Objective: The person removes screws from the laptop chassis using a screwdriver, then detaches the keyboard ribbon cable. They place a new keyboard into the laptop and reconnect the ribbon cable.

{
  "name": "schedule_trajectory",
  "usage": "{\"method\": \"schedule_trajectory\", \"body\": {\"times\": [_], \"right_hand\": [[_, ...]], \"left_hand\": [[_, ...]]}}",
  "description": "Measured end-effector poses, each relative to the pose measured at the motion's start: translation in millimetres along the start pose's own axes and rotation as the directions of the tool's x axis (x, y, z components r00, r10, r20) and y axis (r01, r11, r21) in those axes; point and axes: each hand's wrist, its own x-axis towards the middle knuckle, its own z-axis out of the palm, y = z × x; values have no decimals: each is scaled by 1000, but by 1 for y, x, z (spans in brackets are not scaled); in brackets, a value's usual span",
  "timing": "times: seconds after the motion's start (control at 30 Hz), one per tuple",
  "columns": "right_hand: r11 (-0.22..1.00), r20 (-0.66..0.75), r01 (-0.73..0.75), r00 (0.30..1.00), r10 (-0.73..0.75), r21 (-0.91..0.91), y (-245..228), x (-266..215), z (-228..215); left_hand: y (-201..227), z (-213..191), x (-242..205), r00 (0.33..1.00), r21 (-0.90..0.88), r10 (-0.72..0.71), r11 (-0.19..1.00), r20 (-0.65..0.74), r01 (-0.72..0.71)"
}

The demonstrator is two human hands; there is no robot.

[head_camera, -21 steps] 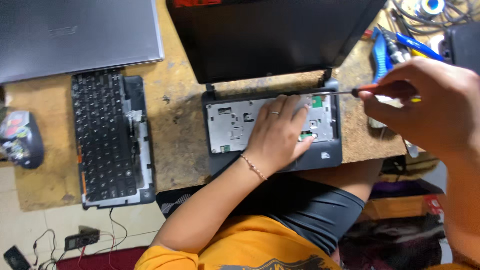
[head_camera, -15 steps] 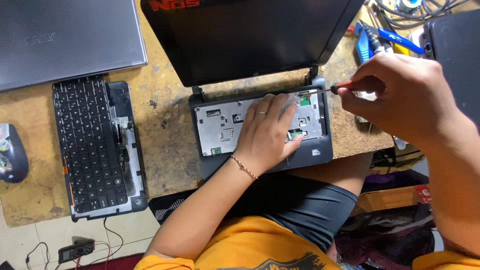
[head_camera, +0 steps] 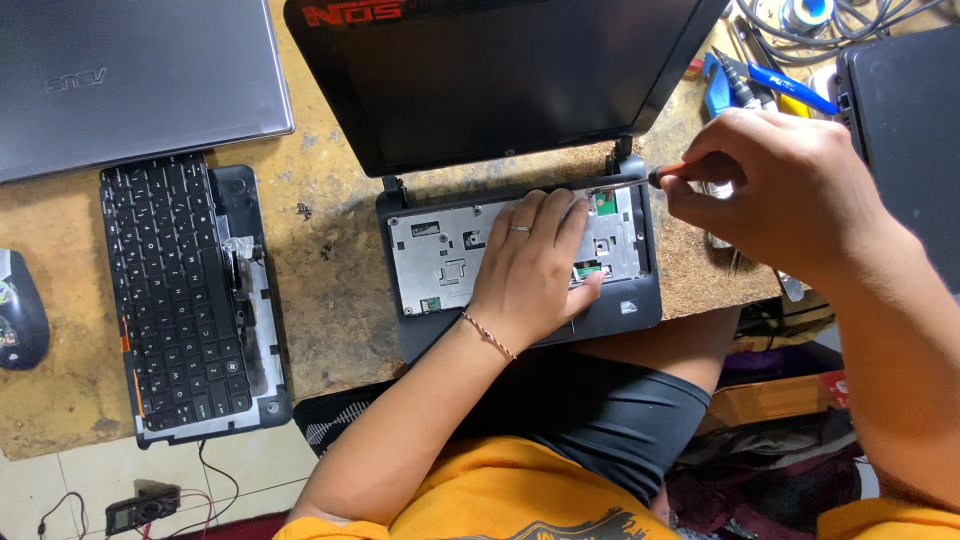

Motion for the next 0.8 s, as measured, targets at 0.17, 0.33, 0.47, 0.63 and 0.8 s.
{"method": "schedule_trajectory", "body": {"times": [0.17,0.33,0.47,0.63,0.8], "right_hand": [[999,6,30,1000,-30,-34,4,2,2],[996,26,38,999,-36,-80,2,5,1],[992,34,68,997,-65,-103,2,6,1],[990,38,63,998,-58,-127,-3,9,-1],[987,149,44,989,-20,-157,-13,19,-9]], "left_hand": [[-1,3,-1,1000,-15,-4,1000,12,4],[-1,2,0,1000,-9,-8,1000,13,8],[-2,5,-1,999,-32,-19,999,26,20],[-2,5,-1,1000,-38,-19,999,18,20],[-5,10,4,997,-27,-45,999,56,47]]}}
